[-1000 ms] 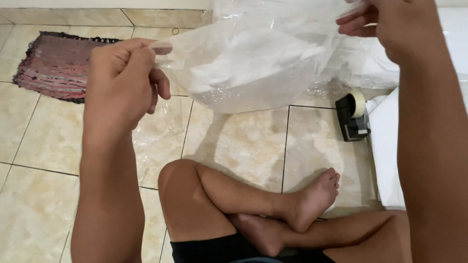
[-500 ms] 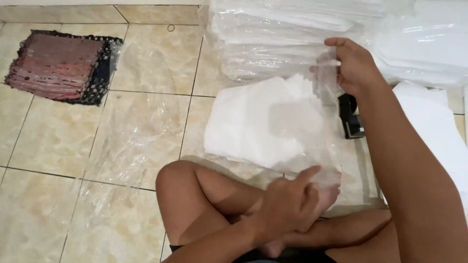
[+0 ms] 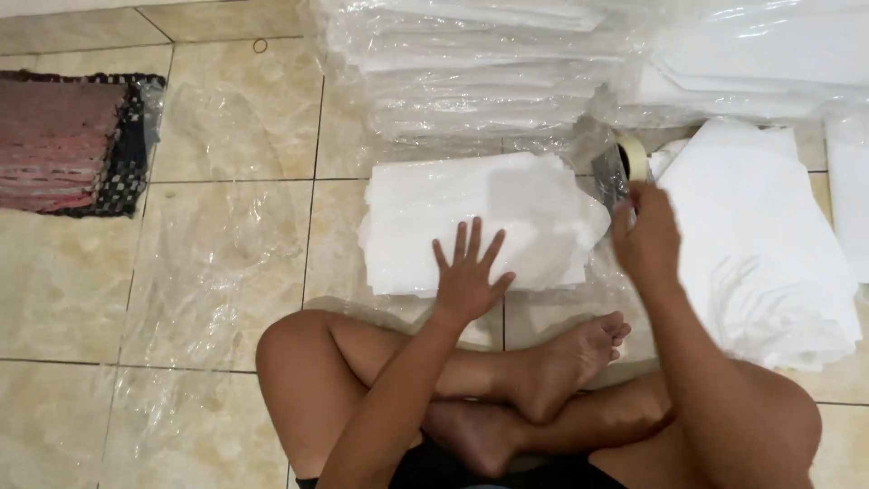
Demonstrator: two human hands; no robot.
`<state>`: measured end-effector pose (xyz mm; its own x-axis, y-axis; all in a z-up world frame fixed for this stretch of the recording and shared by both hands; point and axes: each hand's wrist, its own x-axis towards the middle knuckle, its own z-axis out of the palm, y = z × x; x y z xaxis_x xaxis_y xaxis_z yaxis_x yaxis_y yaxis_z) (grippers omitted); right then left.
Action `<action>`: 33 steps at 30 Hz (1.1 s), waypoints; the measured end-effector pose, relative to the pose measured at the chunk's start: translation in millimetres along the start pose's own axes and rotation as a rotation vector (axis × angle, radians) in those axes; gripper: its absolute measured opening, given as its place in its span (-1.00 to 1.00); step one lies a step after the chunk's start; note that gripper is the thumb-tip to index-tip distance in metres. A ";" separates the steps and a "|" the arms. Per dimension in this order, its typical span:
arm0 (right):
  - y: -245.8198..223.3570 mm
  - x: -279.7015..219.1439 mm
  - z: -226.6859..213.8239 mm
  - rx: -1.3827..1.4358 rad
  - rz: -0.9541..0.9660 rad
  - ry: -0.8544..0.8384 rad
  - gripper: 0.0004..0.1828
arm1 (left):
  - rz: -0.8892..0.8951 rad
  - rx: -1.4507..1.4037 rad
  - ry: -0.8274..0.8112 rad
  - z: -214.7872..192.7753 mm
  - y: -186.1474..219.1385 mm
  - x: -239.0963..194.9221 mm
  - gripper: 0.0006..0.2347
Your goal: The person sits on the floor and wraps a stack of white non-woven bags in plastic film using a tape dispenser to secure the wrap. They then place the wrapped stack aside and begin folding individual white bags, stacking them neatly.
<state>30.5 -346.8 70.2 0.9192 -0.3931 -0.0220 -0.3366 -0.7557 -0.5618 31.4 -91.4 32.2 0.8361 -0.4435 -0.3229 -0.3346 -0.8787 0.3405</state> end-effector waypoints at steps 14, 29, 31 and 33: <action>11.6 4.5 107.3 0.183 0.118 -0.206 -0.42 | 0.040 0.136 0.168 -2.0 -46.0 -8.4 -0.39; 43.8 -32.9 69.1 0.397 0.646 -0.186 -0.17 | 0.399 0.299 0.184 23.6 34.7 73.2 -0.50; 28.9 -35.8 56.8 0.426 0.650 -0.188 -0.17 | 0.421 0.367 0.172 36.4 41.0 85.5 -0.51; 12.2 -36.7 45.1 0.445 0.614 -0.248 -0.27 | 0.388 0.431 0.116 46.4 42.7 93.7 -0.48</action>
<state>1.9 -318.0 26.8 0.6323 -0.5042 -0.5882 -0.7324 -0.1416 -0.6660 75.3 -178.7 -24.5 0.6514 -0.7458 -0.1395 -0.7515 -0.6595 0.0165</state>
